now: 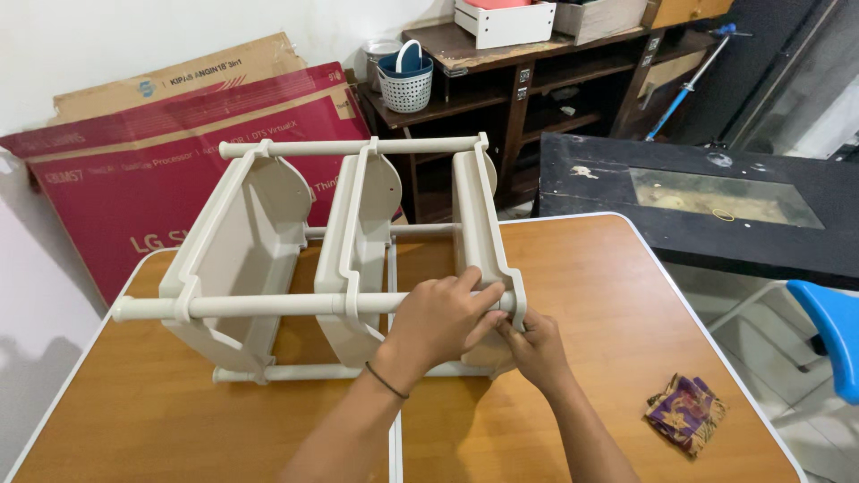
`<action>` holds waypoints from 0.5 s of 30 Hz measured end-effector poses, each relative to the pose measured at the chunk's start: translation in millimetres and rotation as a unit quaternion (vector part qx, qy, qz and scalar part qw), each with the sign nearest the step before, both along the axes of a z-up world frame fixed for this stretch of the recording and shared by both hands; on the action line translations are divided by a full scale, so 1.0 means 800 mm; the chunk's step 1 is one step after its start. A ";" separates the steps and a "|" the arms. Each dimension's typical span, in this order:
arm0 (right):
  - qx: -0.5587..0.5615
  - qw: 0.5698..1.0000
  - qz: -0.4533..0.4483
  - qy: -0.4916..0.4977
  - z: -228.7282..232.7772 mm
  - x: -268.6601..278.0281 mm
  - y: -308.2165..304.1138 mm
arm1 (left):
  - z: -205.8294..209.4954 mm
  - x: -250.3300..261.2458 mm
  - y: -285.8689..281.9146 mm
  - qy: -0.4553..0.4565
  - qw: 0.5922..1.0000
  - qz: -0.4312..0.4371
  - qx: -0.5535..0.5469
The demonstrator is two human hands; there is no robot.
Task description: The person disassembles a white plastic three-tier rolling cart on a wooden table. They remove the shelves and connecting rods one by one, placing them on the table. The person then removes the wheels from the base and stacks the shelves together.
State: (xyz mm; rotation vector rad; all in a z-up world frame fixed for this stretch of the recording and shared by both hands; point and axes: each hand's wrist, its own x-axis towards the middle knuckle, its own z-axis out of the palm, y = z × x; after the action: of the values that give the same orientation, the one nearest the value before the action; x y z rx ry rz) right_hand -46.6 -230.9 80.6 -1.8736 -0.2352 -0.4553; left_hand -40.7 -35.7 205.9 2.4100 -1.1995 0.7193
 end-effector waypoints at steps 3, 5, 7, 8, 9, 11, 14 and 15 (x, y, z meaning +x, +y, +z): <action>0.023 0.999 0.013 0.020 -0.003 0.001 -0.002 | -0.001 0.000 -0.002 -0.004 1.000 0.017 0.022; 0.063 0.996 0.038 0.043 -0.003 0.001 -0.004 | -0.001 -0.001 -0.005 0.002 0.999 0.023 0.030; 0.028 0.999 0.027 0.028 -0.001 0.002 -0.006 | 0.000 0.000 -0.009 0.011 0.999 0.031 0.042; 0.010 0.999 0.022 0.022 -0.001 0.000 -0.007 | 0.000 -0.001 -0.011 0.020 0.998 0.037 0.049; 0.011 0.999 0.017 0.031 -0.001 -0.001 -0.008 | -0.001 -0.002 -0.011 0.029 0.997 0.042 0.056; 0.012 0.999 0.008 0.050 0.000 -0.003 -0.007 | -0.001 -0.003 -0.011 0.022 0.998 0.036 0.046; 0.009 0.999 0.021 0.043 0.004 -0.004 -0.007 | 0.002 -0.003 -0.011 0.023 0.998 0.038 0.046; 0.012 0.998 0.025 0.053 0.005 -0.005 -0.007 | 0.004 -0.002 -0.010 0.026 0.998 0.040 0.049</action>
State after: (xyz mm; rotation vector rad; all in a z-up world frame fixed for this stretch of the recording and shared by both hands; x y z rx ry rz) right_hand -50.3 -236.4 84.6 -1.8573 -0.2048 -0.3229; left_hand -42.5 -44.0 209.0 2.5527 -1.1485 0.6307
